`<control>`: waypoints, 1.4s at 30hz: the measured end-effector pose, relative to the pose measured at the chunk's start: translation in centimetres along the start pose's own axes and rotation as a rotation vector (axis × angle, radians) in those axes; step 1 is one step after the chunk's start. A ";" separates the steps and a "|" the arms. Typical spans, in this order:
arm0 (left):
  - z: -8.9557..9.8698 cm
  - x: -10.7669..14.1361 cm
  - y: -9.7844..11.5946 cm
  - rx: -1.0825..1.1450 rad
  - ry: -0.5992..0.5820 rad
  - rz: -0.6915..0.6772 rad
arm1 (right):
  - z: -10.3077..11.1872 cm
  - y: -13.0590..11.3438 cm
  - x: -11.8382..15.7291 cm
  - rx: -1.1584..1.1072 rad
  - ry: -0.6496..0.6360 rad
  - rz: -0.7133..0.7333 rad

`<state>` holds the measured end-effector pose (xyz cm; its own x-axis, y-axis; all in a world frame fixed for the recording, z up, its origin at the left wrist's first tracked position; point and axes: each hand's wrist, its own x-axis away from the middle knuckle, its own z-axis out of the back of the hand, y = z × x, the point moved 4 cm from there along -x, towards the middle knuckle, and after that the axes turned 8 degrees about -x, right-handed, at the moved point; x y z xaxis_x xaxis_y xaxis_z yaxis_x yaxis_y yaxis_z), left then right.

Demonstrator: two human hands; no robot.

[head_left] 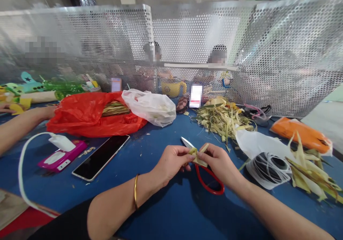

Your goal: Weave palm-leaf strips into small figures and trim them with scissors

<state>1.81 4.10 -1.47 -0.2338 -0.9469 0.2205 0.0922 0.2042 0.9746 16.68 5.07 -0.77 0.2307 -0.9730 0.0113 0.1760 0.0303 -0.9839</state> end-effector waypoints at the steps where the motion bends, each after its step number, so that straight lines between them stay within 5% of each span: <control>1: -0.1 0.0 0.0 0.002 -0.010 0.001 | 0.0 0.1 -0.1 -0.061 -0.037 -0.044; 7: -0.2 0.1 0.1 0.013 -0.025 -0.004 | -0.2 0.0 -0.2 -0.213 -0.184 -0.274; 16: -0.1 0.0 -0.6 0.129 0.035 0.141 | -0.9 0.8 0.1 -0.202 -0.058 -0.278; 20: 0.7 -0.4 -0.7 0.245 0.100 0.179 | -0.2 -0.7 0.1 -0.269 -0.046 -0.193; 27: 1.0 -0.7 -0.5 0.332 0.091 0.213 | 0.5 -2.5 0.0 -0.249 -0.212 0.006; 34: 0.5 -0.5 -0.6 0.269 0.026 0.136 | 0.7 -1.4 -0.2 -0.156 0.087 0.180; 38: 0.4 -0.4 -0.5 0.207 0.045 0.102 | 0.4 -1.8 0.3 -0.203 0.081 0.209; 42: 0.1 -0.2 -0.3 0.164 0.041 0.067 | 0.4 -1.9 0.6 -0.015 0.073 0.201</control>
<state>1.78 4.26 -1.81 -0.1929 -0.9384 0.2866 -0.0537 0.3018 0.9519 16.83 4.50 1.20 0.1892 -0.9618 -0.1979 0.1191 0.2225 -0.9676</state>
